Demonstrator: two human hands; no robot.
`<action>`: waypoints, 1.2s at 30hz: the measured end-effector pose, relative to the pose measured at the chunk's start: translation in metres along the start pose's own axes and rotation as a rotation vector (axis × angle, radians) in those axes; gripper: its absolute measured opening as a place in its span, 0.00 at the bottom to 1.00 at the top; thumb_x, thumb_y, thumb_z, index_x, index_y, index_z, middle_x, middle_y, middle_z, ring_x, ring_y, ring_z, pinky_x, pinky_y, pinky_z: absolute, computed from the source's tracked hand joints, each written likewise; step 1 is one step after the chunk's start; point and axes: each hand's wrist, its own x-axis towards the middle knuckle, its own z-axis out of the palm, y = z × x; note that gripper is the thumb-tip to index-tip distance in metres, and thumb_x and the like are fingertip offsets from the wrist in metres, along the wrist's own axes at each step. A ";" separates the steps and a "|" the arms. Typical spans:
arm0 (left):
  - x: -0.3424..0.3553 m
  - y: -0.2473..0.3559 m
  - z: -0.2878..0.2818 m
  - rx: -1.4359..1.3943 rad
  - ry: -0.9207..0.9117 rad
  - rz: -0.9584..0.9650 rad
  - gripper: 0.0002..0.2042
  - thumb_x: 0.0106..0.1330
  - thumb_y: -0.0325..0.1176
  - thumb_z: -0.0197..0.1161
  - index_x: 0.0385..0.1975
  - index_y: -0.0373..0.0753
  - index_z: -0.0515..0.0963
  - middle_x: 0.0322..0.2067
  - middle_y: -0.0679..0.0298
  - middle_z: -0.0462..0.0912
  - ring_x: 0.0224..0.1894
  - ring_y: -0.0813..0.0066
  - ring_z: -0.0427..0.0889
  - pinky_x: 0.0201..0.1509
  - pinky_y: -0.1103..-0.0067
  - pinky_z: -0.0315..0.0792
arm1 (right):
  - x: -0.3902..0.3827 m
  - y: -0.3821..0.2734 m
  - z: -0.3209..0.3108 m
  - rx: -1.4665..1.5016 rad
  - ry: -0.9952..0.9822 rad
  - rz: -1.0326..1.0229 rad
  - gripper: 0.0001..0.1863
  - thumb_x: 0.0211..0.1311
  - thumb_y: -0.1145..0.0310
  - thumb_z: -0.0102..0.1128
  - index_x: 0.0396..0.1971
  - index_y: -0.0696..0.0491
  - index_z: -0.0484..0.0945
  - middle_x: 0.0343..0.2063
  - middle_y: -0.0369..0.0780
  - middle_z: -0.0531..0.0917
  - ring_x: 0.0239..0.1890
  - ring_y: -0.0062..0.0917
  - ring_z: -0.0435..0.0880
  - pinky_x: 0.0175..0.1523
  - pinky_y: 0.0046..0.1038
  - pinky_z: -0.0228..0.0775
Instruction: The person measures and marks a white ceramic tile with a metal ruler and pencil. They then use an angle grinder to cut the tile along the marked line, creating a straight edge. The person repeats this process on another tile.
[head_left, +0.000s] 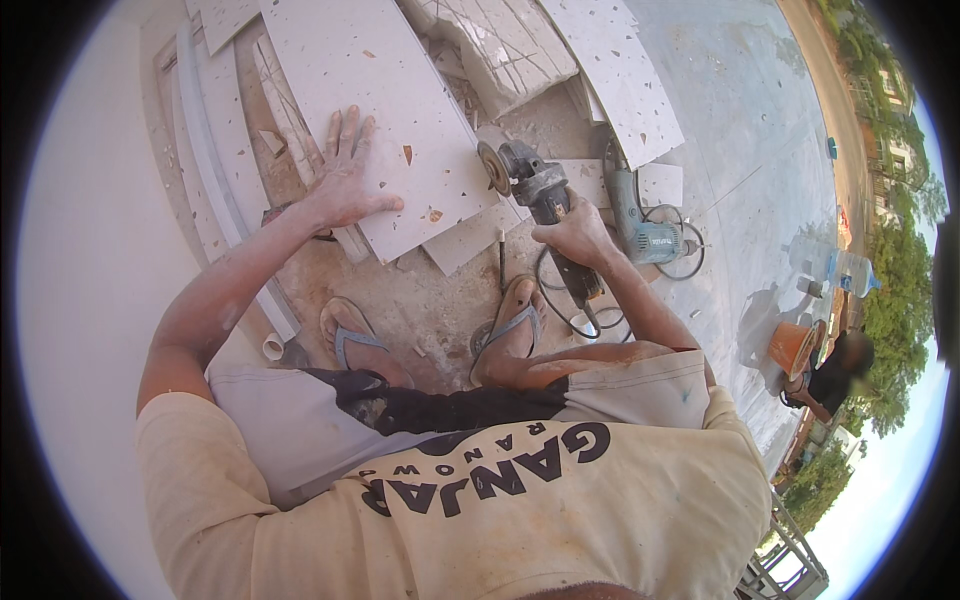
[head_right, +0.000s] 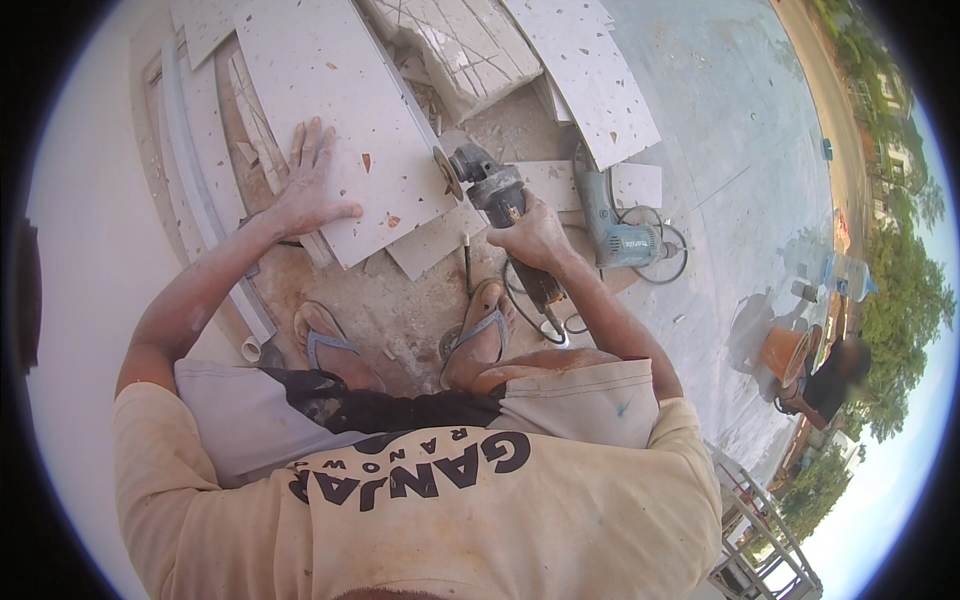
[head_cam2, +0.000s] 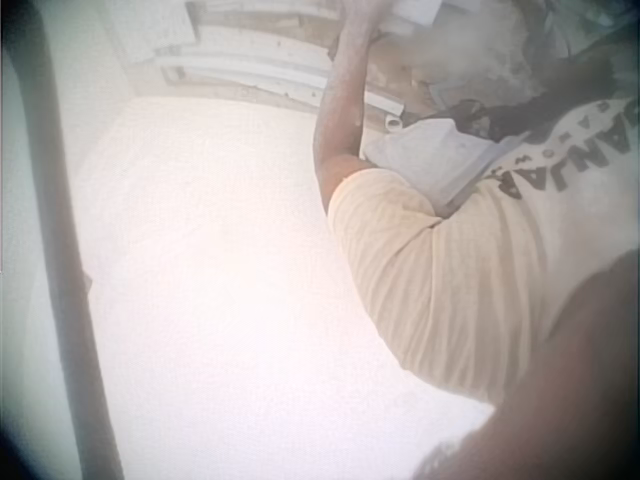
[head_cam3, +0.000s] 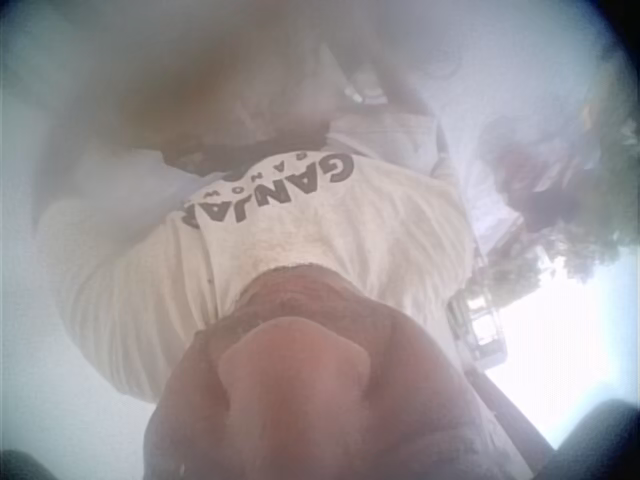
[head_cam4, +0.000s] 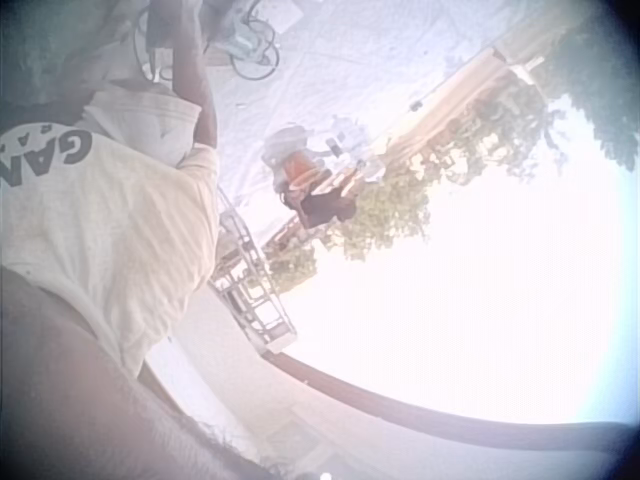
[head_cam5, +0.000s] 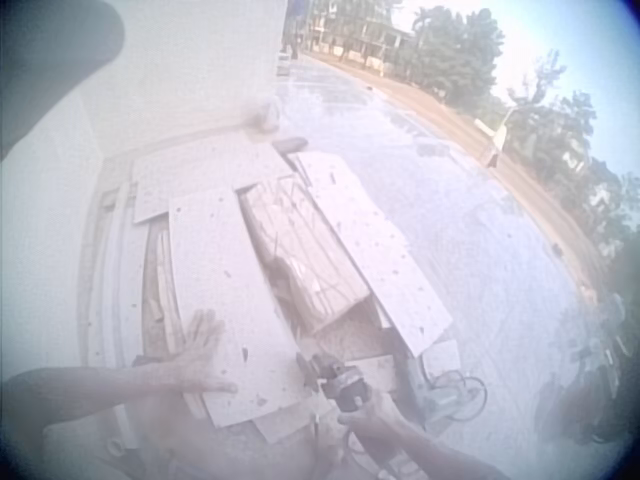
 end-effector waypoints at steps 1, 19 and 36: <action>0.000 0.000 0.000 -0.001 0.002 0.002 0.69 0.46 0.67 0.76 0.79 0.35 0.39 0.80 0.48 0.29 0.81 0.46 0.22 0.77 0.41 0.20 | 0.000 0.000 0.000 0.000 0.001 -0.002 0.40 0.40 0.58 0.73 0.54 0.65 0.76 0.40 0.52 0.86 0.42 0.38 0.87 0.52 0.36 0.79; -0.001 0.007 -0.009 0.011 -0.050 -0.037 0.69 0.45 0.64 0.78 0.80 0.35 0.38 0.80 0.46 0.29 0.81 0.45 0.23 0.78 0.45 0.20 | 0.009 -0.001 0.002 0.005 0.013 0.003 0.40 0.40 0.58 0.73 0.55 0.67 0.76 0.38 0.51 0.87 0.41 0.36 0.88 0.51 0.35 0.80; -0.001 0.007 -0.010 0.017 -0.070 -0.041 0.70 0.46 0.65 0.76 0.79 0.34 0.36 0.80 0.46 0.27 0.81 0.46 0.21 0.78 0.44 0.19 | 0.012 -0.015 -0.004 0.000 -0.031 0.001 0.45 0.40 0.58 0.73 0.60 0.69 0.71 0.45 0.56 0.86 0.48 0.41 0.87 0.57 0.35 0.78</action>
